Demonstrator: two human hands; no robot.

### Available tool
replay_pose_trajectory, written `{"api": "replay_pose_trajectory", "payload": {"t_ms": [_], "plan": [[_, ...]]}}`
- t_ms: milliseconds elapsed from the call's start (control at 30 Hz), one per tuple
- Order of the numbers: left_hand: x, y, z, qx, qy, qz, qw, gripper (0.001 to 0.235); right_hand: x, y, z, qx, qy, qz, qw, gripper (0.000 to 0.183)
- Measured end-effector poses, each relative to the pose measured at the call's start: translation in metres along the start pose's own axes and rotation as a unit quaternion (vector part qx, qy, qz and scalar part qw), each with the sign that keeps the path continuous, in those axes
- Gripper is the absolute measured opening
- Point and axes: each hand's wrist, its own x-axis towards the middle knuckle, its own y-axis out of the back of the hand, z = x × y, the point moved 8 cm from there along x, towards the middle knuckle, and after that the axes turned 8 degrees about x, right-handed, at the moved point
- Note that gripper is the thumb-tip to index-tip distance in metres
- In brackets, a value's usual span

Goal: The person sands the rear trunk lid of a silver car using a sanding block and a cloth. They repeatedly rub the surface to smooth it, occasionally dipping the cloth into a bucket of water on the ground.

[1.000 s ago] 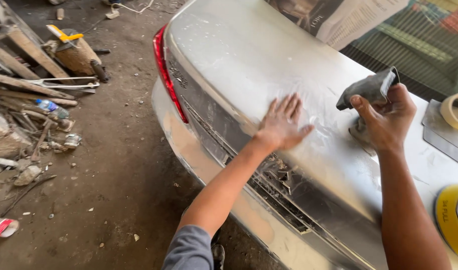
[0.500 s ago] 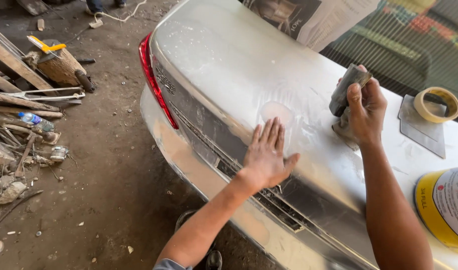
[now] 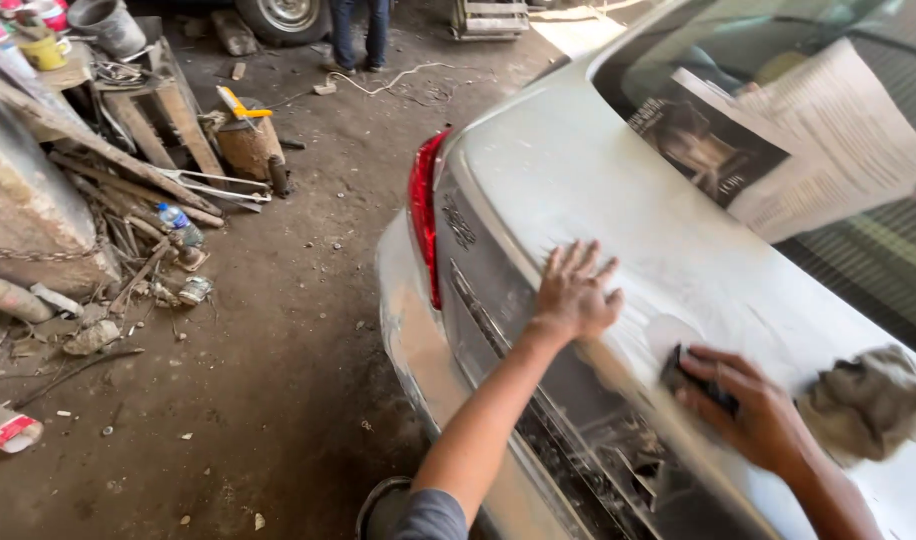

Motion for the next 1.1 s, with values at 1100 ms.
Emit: {"api": "replay_pose_trajectory", "payload": {"t_ms": [1100], "plan": [[-0.008, 0.000, -0.006, -0.173, -0.021, 0.197, 0.965, 0.055, 0.100, -0.026, 0.003, -0.031, -0.058, 0.024, 0.998, 0.039]]}}
